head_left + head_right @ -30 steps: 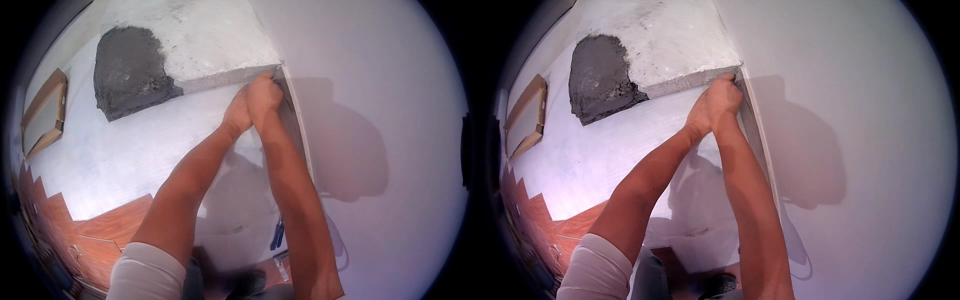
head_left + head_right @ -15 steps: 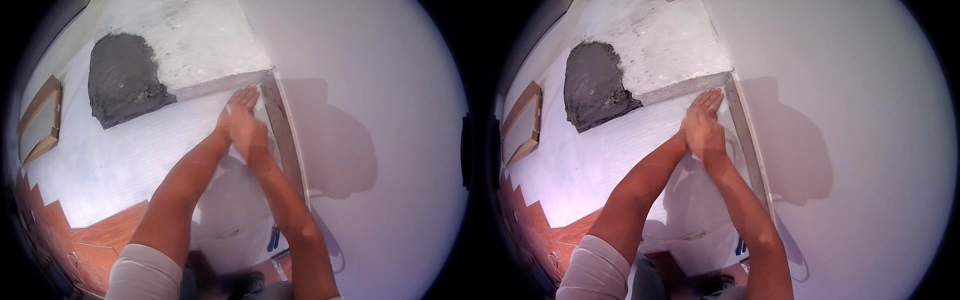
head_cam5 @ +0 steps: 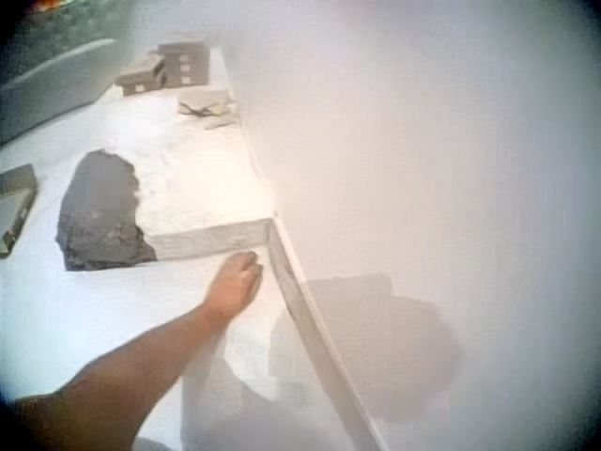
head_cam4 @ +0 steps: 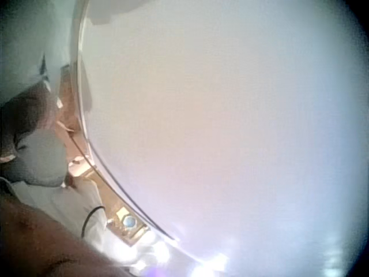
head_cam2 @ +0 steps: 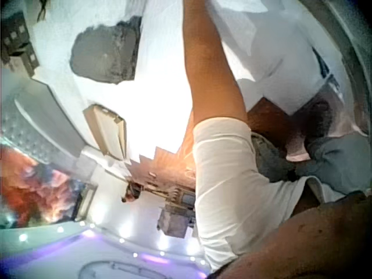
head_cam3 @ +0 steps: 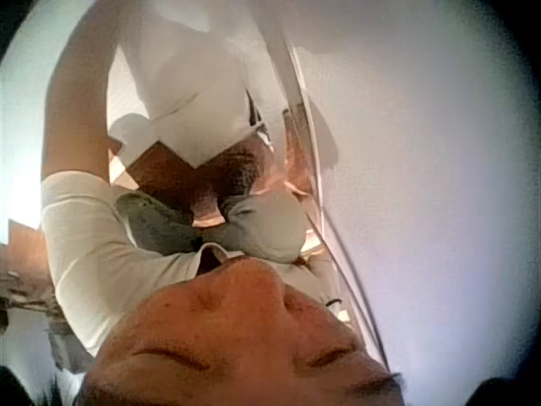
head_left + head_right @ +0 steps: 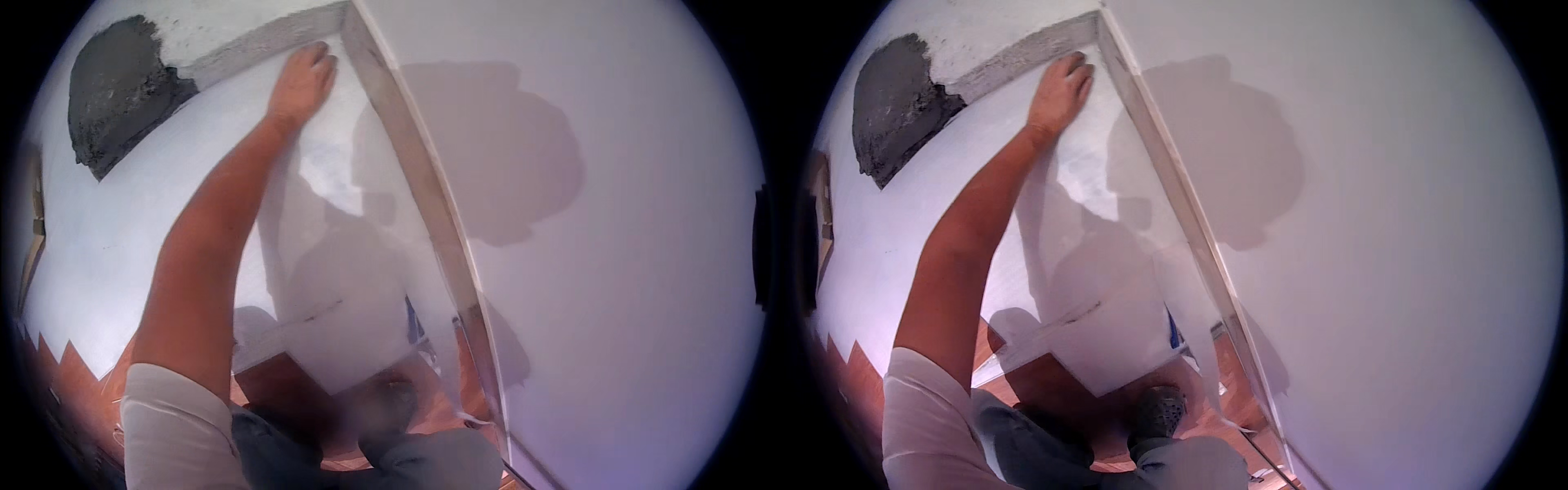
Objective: The person measures and cuts foam underlayment using a utility knife to fit the floor perimeter, then aligns and marks a wooden floor plank using a square and pencil.
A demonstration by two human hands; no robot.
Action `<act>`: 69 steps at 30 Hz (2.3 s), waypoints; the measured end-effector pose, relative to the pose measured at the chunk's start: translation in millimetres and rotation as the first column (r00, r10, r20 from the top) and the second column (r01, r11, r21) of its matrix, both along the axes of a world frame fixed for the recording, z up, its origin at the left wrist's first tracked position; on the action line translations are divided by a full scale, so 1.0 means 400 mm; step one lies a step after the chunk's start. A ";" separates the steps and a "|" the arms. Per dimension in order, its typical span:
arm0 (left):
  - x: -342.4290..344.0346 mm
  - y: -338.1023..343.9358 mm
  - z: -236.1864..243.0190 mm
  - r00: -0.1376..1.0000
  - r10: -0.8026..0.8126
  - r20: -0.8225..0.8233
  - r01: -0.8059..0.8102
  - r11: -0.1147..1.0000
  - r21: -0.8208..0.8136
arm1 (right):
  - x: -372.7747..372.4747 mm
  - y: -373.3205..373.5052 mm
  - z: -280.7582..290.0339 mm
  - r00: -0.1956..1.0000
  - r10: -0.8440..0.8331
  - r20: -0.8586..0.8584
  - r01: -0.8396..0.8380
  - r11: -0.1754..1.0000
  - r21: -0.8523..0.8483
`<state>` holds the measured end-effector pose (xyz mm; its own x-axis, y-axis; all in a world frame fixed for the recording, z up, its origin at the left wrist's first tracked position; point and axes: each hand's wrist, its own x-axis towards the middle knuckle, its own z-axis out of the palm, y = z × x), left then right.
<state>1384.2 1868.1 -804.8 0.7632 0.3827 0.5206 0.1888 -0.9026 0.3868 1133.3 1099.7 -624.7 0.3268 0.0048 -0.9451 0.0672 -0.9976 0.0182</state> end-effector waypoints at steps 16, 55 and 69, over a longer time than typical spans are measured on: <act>-0.349 -0.607 0.101 0.947 -0.223 -0.233 0.179 0.964 -0.194 | 0.193 0.345 -0.098 0.608 -0.096 0.788 -0.406 0.815 0.413; -0.549 -0.789 0.202 0.824 -0.411 -0.389 0.359 0.911 -0.203 | 0.243 0.559 -0.262 0.670 -0.207 0.713 -0.261 0.834 0.487; -0.574 -0.803 0.122 0.798 -0.330 -0.504 0.368 0.930 -0.027 | 0.238 0.438 -0.268 0.565 -0.234 0.791 -0.212 0.885 0.413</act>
